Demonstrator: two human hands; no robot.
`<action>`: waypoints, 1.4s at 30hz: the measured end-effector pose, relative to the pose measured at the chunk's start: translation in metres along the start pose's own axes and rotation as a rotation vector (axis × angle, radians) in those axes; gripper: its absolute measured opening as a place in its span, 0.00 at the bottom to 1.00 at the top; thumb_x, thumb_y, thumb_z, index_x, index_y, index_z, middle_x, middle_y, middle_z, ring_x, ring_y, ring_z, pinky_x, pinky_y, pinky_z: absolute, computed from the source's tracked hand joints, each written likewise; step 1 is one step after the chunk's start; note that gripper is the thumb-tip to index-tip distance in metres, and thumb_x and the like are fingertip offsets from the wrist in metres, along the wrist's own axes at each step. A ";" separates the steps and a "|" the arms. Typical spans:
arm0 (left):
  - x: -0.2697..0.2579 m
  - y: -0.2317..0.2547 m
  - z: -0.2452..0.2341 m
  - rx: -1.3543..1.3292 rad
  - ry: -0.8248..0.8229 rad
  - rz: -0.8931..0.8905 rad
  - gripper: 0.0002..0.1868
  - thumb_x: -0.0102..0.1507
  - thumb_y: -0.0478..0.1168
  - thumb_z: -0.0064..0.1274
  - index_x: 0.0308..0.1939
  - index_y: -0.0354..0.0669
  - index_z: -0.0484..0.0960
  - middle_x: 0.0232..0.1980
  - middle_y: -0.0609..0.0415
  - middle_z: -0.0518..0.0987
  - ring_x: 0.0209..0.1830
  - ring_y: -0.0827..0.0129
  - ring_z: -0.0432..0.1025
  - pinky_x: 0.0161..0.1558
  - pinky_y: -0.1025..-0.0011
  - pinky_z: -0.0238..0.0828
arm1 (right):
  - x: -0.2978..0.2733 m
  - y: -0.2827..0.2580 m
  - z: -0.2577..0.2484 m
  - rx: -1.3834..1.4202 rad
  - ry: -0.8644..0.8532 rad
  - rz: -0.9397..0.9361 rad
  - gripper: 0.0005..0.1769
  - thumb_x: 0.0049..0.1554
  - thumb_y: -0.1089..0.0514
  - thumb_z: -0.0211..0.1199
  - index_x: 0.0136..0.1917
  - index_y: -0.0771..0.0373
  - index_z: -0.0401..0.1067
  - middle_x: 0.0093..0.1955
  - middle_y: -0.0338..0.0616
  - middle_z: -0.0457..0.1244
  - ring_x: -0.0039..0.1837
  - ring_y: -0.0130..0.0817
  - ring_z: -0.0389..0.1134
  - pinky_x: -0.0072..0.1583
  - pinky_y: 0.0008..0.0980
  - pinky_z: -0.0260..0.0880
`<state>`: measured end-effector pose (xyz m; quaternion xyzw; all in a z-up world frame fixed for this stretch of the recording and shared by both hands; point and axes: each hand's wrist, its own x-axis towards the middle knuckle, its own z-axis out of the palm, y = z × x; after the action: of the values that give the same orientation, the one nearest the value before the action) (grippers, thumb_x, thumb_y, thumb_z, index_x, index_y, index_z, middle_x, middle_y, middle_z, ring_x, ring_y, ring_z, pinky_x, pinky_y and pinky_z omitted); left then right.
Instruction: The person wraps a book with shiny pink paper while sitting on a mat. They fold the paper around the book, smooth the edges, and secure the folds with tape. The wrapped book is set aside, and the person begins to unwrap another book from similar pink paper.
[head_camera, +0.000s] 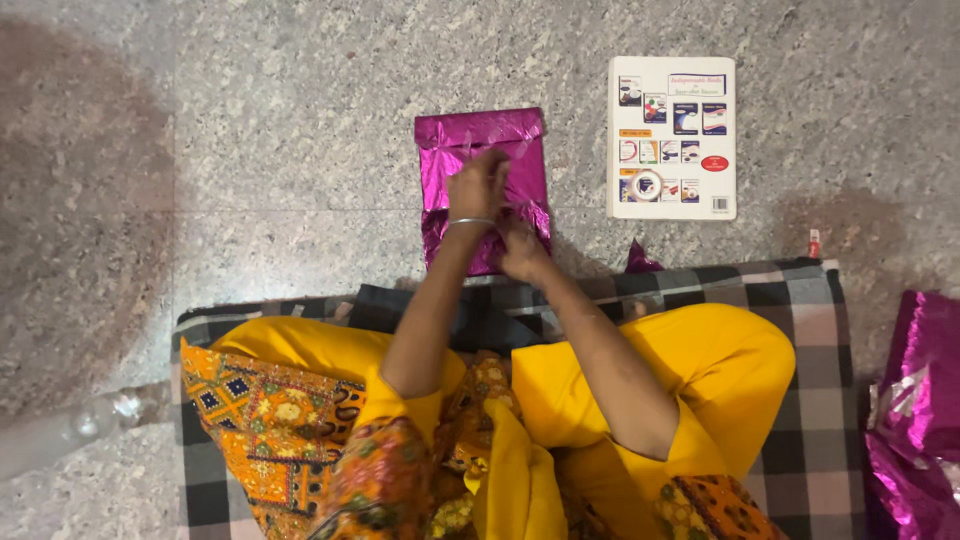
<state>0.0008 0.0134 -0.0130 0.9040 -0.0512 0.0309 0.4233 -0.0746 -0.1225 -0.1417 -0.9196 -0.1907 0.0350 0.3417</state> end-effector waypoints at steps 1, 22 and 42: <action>-0.006 -0.004 -0.013 -0.071 0.095 0.082 0.09 0.65 0.44 0.57 0.48 0.50 0.84 0.47 0.48 0.84 0.48 0.53 0.79 0.52 0.57 0.74 | 0.000 0.006 0.002 0.123 -0.020 0.074 0.33 0.52 0.58 0.70 0.70 0.61 0.69 0.65 0.56 0.65 0.65 0.49 0.67 0.65 0.44 0.70; -0.082 -0.110 -0.044 -0.073 0.054 -0.406 0.09 0.57 0.39 0.58 0.40 0.49 0.90 0.41 0.42 0.86 0.42 0.53 0.81 0.49 0.61 0.78 | -0.021 0.048 -0.086 0.470 0.187 0.952 0.16 0.51 0.52 0.76 0.52 0.55 0.80 0.44 0.32 0.69 0.44 0.28 0.68 0.46 0.33 0.70; -0.088 -0.156 -0.034 -0.466 -0.208 -0.534 0.22 0.48 0.23 0.66 0.46 0.40 0.90 0.34 0.54 0.82 0.29 0.73 0.72 0.32 0.73 0.70 | -0.028 0.023 -0.096 0.647 0.016 0.283 0.13 0.52 0.74 0.68 0.49 0.63 0.72 0.45 0.40 0.68 0.49 0.28 0.70 0.53 0.27 0.73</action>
<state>-0.0682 0.1451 -0.1187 0.7633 0.1381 -0.1850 0.6034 -0.0741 -0.2080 -0.0844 -0.7813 -0.0379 0.1334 0.6086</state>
